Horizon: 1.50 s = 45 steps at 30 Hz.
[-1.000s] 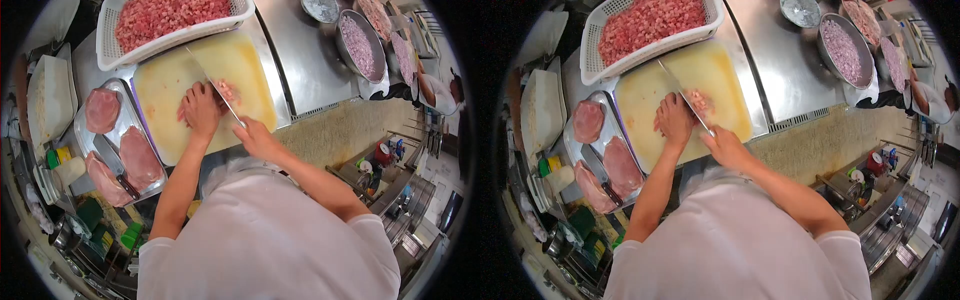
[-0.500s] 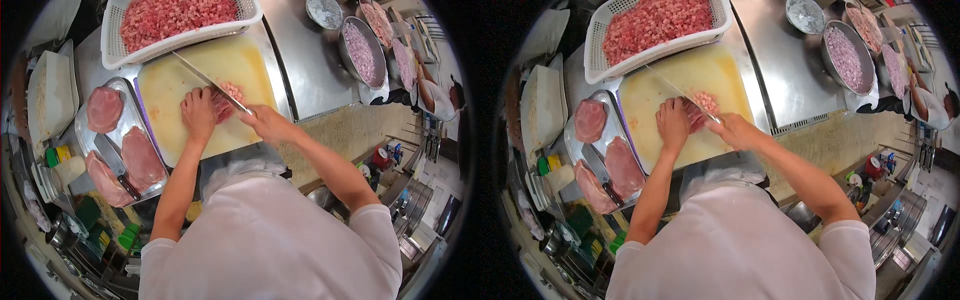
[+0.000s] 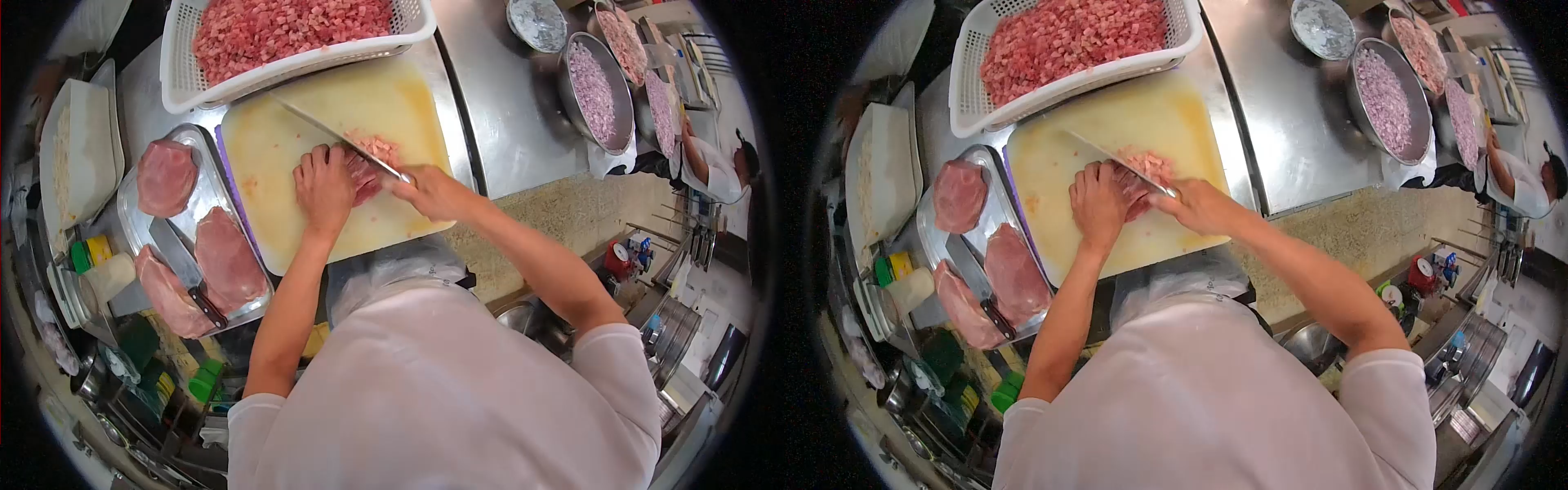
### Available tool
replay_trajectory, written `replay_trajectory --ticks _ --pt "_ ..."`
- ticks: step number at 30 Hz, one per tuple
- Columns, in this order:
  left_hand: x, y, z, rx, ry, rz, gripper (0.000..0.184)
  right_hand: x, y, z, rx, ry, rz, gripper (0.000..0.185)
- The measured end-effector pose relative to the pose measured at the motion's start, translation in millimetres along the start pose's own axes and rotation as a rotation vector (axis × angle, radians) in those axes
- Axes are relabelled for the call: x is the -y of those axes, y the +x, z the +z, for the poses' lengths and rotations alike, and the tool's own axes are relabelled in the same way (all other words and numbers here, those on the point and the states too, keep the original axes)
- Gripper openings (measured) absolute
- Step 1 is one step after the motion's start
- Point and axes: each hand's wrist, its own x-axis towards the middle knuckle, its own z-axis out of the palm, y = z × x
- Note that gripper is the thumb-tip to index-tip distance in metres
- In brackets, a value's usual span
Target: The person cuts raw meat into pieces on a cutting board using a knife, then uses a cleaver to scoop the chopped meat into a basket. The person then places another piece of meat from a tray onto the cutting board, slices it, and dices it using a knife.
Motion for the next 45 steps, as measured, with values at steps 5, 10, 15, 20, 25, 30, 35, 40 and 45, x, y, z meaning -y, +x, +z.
replay_trajectory --ticks 5,10,15,20,25,30,35,40,45 --pt "-0.5 -1.8 5.7 -0.045 -0.092 -0.08 0.023 12.6 10.0 1.6 -0.125 -0.033 -0.153 0.06" --pt "-1.6 -3.6 5.1 -0.052 -0.028 -0.063 0.019 25.5 -53.0 -20.8 -0.012 -0.073 0.057 0.056" --pt "-1.5 -5.5 2.9 -0.029 -0.046 -0.051 0.019 12.2 15.7 11.5 -0.004 -0.006 -0.107 0.054" --pt "-1.0 -1.9 9.3 -0.053 -0.04 -0.06 0.018 -24.5 57.6 30.6 -0.302 -0.036 -0.503 0.052" --pt "-0.7 -6.2 -4.6 -0.051 -0.109 -0.019 0.019 -17.2 -13.1 13.9 -0.233 0.036 -0.081 0.053" --pt "-12.8 -7.1 -4.4 -0.073 -0.139 -0.009 0.02 -9.1 -56.0 24.3 -0.162 0.162 0.122 0.051" --pt "-16.7 -6.9 3.2 -0.008 -0.031 0.005 0.02 -18.4 -59.5 62.5 -0.31 0.17 -0.098 0.05" --pt "-14.4 -8.4 3.7 -0.027 0.026 0.022 0.022 -1.6 -16.4 63.5 -0.245 0.204 -0.02 0.051" --pt "-10.1 -12.0 7.8 0.014 -0.003 0.013 0.027 26.9 -74.1 45.3 -0.158 0.242 0.126 0.049"
